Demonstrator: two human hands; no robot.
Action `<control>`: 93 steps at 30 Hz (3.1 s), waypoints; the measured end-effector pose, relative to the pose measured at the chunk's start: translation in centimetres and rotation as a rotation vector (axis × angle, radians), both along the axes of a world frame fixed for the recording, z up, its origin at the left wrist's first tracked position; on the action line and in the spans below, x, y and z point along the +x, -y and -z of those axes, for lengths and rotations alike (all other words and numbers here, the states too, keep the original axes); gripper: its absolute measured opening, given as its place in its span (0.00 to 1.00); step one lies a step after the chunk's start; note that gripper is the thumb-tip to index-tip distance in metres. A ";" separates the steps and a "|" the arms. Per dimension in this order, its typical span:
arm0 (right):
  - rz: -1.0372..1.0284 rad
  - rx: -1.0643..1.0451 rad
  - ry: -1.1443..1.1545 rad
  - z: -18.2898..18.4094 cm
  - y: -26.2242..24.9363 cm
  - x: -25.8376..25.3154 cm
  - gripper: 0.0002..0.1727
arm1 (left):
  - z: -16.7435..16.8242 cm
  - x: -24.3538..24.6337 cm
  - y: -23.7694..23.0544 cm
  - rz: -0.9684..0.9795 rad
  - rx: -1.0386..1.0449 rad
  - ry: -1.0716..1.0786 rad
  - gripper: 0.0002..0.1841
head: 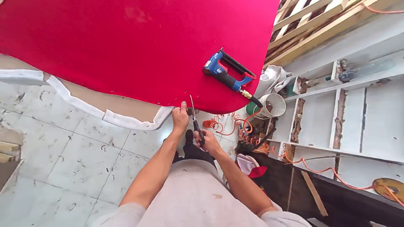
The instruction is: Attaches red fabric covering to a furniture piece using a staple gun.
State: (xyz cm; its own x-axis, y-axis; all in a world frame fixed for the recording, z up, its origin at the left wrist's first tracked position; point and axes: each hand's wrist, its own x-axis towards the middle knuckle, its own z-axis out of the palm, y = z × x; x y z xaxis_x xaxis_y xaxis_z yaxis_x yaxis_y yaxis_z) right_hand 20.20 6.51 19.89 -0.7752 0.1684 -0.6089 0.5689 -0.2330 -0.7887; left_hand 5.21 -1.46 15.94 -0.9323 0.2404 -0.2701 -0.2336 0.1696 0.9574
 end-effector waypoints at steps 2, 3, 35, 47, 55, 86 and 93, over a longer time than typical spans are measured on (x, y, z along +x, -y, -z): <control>0.061 0.016 -0.008 -0.3 0.5 -0.1 0.15 | 0.4 0.1 -0.1 -0.007 0.025 0.012 0.27; 0.076 0.026 -0.016 -0.4 0.7 0.0 0.15 | 0.6 0.1 -0.1 -0.008 0.039 0.023 0.27; -0.424 1.524 -0.483 -6.9 -22.5 -17.7 0.30 | 3.0 6.9 -8.4 -0.324 0.228 -0.194 0.16; -0.714 1.454 -0.181 -7.1 -21.1 -15.1 0.48 | 5.2 7.2 -10.5 -0.512 0.190 -0.327 0.15; -0.933 1.365 -0.079 -14.5 -21.0 -10.5 0.23 | 4.7 8.4 -11.5 -0.521 0.262 -0.276 0.20; -1.665 1.697 0.098 -13.8 -8.0 -4.5 0.33 | 7.3 6.5 -13.1 -0.796 0.008 -0.636 0.20; -1.576 1.705 0.045 -14.1 -8.5 -2.7 0.33 | 6.7 6.8 -13.6 -0.804 0.143 -0.477 0.18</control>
State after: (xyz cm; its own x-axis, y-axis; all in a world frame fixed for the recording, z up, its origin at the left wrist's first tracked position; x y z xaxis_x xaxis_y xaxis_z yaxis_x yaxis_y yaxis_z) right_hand 17.45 14.99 34.02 -0.7633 -0.1407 -0.6306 -0.4015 0.8679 0.2924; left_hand 11.99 12.15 9.21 -0.8376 -0.5209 0.1646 0.1921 0.0012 0.9814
